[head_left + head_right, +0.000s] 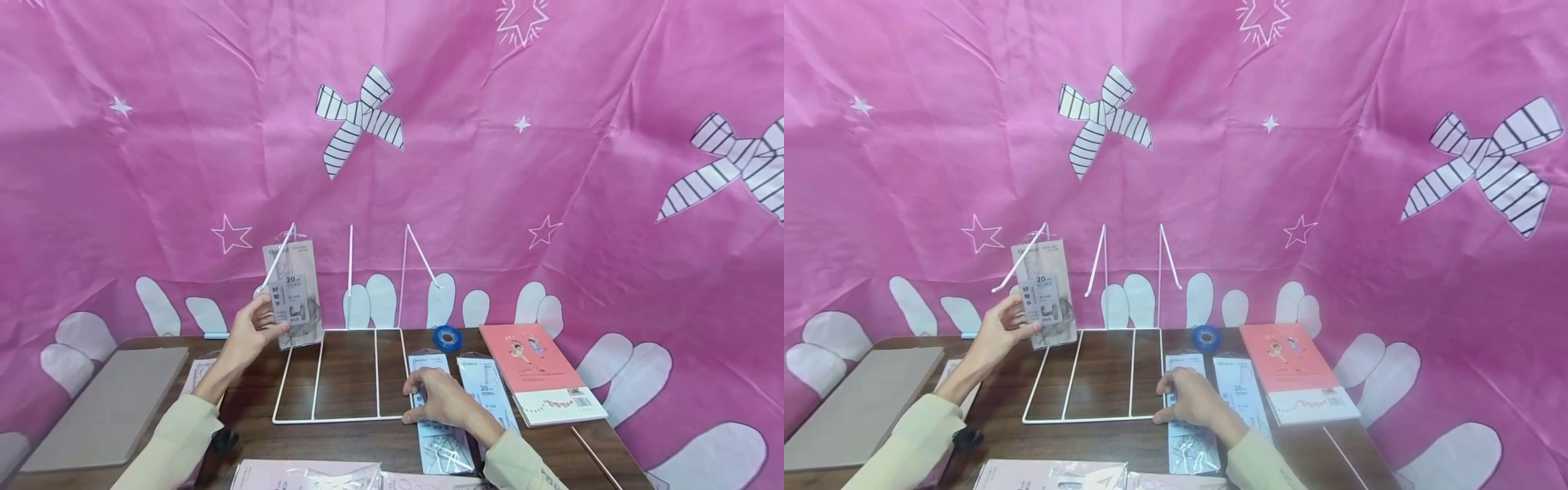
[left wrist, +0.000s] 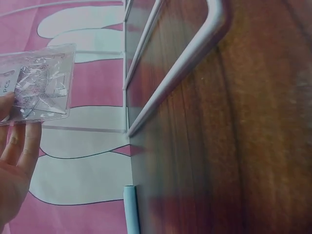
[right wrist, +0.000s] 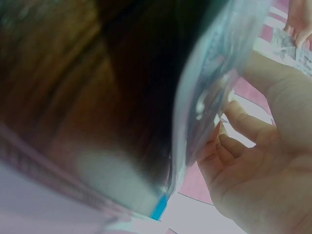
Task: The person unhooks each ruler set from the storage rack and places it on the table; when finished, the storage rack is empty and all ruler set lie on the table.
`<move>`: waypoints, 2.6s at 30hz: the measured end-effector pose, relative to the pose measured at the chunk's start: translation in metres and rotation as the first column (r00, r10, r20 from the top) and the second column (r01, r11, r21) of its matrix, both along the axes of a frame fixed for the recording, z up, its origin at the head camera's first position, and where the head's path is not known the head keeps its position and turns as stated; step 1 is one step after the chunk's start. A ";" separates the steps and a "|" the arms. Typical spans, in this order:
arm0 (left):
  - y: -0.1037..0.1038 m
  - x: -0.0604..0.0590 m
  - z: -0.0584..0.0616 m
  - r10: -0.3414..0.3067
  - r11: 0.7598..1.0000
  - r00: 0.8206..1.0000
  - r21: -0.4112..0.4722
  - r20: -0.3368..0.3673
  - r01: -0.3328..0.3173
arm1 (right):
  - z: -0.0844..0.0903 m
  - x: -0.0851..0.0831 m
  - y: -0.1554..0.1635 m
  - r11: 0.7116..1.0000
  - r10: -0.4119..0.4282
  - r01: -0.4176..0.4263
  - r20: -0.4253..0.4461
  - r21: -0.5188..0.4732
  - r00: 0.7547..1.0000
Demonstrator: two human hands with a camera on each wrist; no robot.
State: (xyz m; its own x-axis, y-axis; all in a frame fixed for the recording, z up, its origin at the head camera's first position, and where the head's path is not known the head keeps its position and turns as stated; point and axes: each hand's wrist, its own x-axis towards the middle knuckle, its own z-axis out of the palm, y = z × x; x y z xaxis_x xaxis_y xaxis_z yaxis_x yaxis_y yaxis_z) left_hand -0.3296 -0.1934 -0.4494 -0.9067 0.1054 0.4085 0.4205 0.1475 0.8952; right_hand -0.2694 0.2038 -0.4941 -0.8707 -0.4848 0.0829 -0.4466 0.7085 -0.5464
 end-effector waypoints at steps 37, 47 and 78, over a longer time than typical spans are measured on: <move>-0.012 0.090 0.002 -0.065 0.996 0.996 -0.069 -0.067 0.060 | 0.001 0.005 -0.002 1.000 -0.020 0.020 0.027 -0.004 0.999; -0.013 0.104 0.004 -0.092 0.995 0.994 -0.054 -0.063 0.088 | 0.000 0.006 -0.002 1.000 -0.029 0.029 0.029 -0.003 0.999; -0.017 0.144 0.011 -0.144 0.989 0.984 -0.041 -0.103 0.140 | -0.002 0.004 -0.001 1.000 -0.028 0.028 0.028 0.001 0.999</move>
State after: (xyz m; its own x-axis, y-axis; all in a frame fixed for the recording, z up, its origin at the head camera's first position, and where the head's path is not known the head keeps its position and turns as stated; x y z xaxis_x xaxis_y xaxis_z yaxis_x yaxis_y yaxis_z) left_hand -0.1855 -0.2108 -0.4380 -0.8336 0.2453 0.4949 0.5309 0.1084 0.8405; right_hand -0.2653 0.2028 -0.4961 -0.8859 -0.4603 0.0575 -0.4109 0.7210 -0.5580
